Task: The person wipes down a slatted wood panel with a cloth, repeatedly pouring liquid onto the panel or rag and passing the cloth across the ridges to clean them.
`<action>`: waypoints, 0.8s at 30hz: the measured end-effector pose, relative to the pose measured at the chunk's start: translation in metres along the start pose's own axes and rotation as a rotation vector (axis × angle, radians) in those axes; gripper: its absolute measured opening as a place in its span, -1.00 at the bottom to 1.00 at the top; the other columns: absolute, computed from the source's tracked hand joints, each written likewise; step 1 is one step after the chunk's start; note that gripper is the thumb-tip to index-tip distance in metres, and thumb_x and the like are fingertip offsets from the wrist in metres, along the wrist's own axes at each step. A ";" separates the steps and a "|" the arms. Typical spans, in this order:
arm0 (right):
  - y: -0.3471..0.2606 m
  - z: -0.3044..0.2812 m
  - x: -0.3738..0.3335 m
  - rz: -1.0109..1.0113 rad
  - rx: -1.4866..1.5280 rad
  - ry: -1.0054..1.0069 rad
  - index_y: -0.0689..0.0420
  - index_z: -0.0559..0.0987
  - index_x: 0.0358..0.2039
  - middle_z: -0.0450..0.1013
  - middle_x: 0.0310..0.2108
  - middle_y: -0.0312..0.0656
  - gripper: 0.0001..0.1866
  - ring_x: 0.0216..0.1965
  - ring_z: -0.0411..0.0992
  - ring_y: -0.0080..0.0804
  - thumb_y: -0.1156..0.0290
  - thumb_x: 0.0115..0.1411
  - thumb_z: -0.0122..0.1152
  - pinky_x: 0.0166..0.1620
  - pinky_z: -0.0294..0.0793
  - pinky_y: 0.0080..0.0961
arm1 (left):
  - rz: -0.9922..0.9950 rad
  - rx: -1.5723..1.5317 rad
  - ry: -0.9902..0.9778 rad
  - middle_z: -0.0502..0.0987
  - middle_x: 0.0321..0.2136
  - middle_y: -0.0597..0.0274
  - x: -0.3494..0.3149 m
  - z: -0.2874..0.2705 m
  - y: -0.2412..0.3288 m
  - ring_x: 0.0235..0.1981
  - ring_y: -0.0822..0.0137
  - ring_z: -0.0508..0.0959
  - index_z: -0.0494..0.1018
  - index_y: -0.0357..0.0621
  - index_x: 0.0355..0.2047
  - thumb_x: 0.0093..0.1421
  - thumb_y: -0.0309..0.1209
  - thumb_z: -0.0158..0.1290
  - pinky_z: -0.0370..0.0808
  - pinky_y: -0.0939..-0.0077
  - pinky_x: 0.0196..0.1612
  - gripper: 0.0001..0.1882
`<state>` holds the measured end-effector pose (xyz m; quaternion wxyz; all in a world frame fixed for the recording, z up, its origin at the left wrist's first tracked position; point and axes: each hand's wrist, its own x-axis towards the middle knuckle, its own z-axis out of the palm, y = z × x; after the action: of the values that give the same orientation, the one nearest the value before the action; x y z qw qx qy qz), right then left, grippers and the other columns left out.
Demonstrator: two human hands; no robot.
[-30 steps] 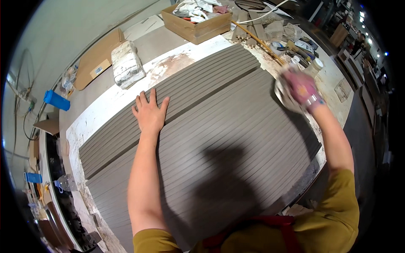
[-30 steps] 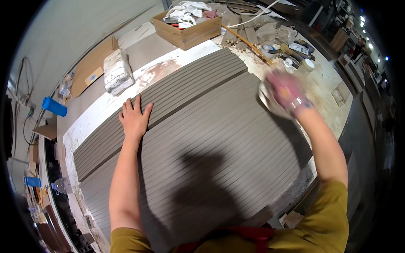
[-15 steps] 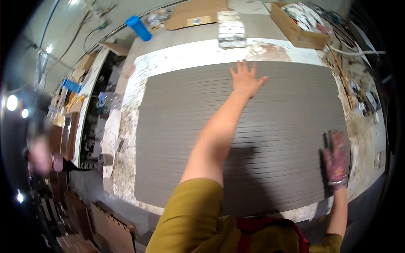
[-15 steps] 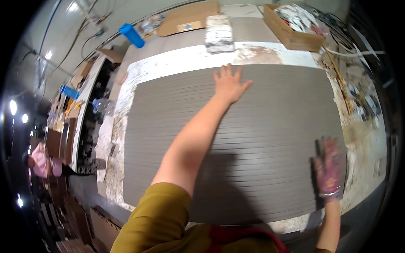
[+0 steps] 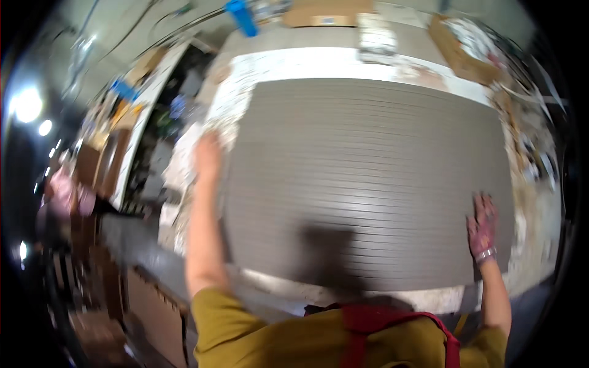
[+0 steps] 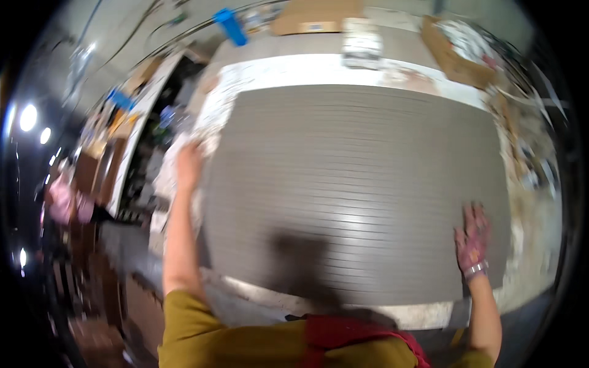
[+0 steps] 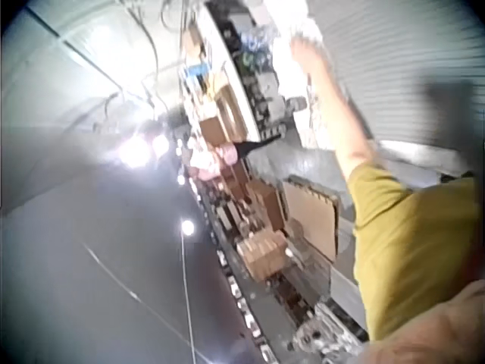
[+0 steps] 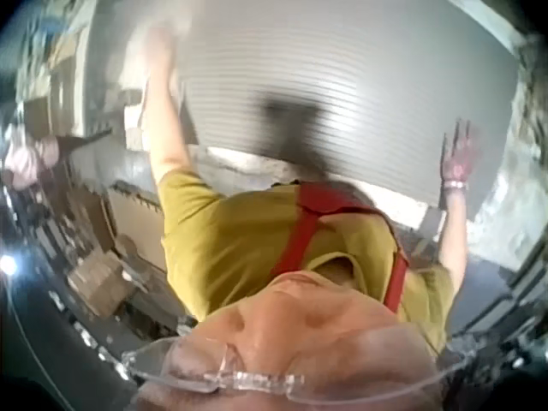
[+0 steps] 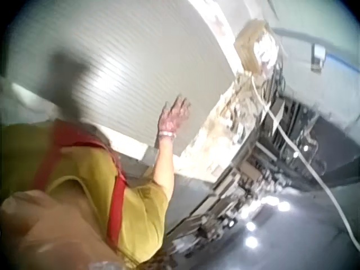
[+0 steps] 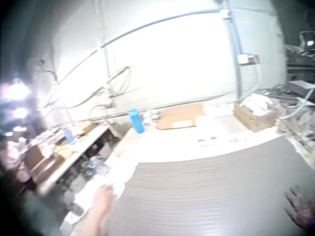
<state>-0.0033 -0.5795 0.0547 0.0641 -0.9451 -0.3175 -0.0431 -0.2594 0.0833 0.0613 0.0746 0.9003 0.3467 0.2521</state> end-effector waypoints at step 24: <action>-0.042 -0.015 -0.003 -0.012 0.349 0.110 0.09 0.38 0.11 0.29 0.14 0.03 -0.54 0.22 0.19 -0.01 0.28 0.19 0.05 0.25 0.10 -0.15 | -0.160 -0.526 -0.065 0.51 -0.22 0.18 -0.010 -0.044 0.033 -0.30 0.39 0.50 0.34 -0.27 0.09 0.09 -0.42 0.18 0.45 0.48 -0.24 -0.46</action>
<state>-0.0320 -0.5508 0.0732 0.2442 -0.9138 -0.3220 -0.0396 -0.2688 0.0503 0.1047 0.3367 0.8273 0.3368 0.2979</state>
